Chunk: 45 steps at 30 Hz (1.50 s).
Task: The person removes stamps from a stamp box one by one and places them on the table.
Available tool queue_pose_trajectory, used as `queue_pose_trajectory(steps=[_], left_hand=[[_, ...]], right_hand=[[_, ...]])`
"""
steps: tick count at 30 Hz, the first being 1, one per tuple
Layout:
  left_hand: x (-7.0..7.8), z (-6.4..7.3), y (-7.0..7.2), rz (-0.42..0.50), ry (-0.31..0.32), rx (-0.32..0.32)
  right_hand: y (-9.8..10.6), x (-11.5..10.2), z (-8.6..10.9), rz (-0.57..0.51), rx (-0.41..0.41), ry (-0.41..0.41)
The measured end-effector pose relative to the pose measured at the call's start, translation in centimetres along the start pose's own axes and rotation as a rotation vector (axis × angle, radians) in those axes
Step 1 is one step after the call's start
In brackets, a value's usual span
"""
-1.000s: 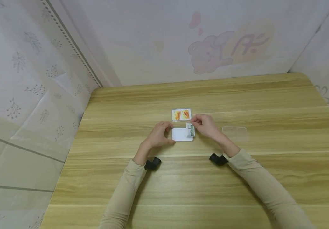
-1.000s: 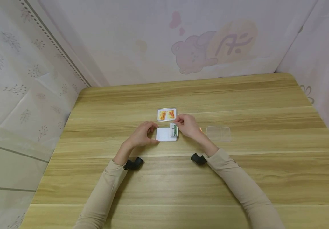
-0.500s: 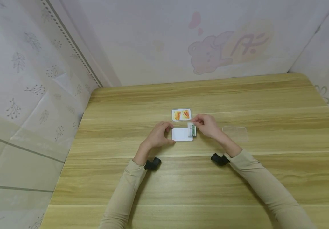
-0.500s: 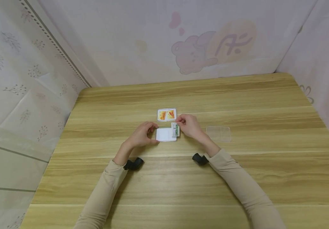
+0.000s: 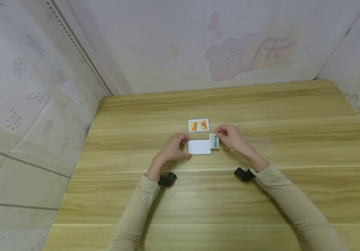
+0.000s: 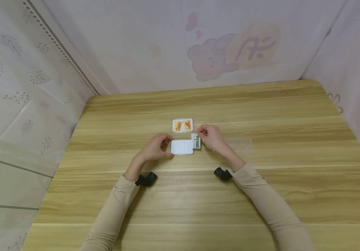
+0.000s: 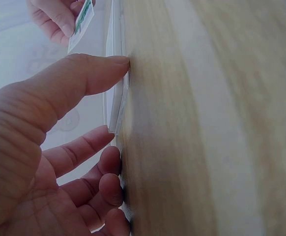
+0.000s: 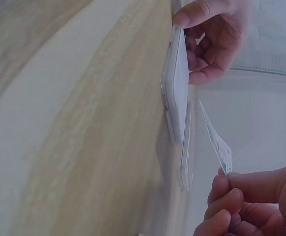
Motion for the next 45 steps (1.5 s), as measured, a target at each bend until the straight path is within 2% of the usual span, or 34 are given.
queue_pose_trajectory(steps=[10, 20, 28, 36, 45], left_hand=[[0.0, -0.1, -0.1, -0.002, -0.004, -0.002], [0.0, -0.1, -0.1, 0.0, -0.01, -0.001], [0.0, -0.1, -0.1, 0.002, -0.015, 0.001], [-0.1, -0.1, -0.1, 0.002, -0.01, 0.001], [0.0, 0.0, -0.1, 0.001, -0.007, 0.002]], right_hand=[[0.4, 0.2, 0.1, 0.011, 0.013, 0.011], [0.5, 0.7, 0.5, 0.012, -0.003, -0.011], [0.8, 1.1, 0.7, 0.015, 0.008, 0.022], [0.8, 1.5, 0.7, 0.04, 0.004, 0.011], [0.8, 1.5, 0.9, 0.064, -0.016, 0.035]])
Point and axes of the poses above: each hand's wrist, its own z-axis away from the middle knuckle, its own y-axis out of the back of the hand, x = y × z, the point moved 7 cm from there along -z, towards the middle knuckle, and after that the axes turned 7 degrees about z, right-handed, at the moved point
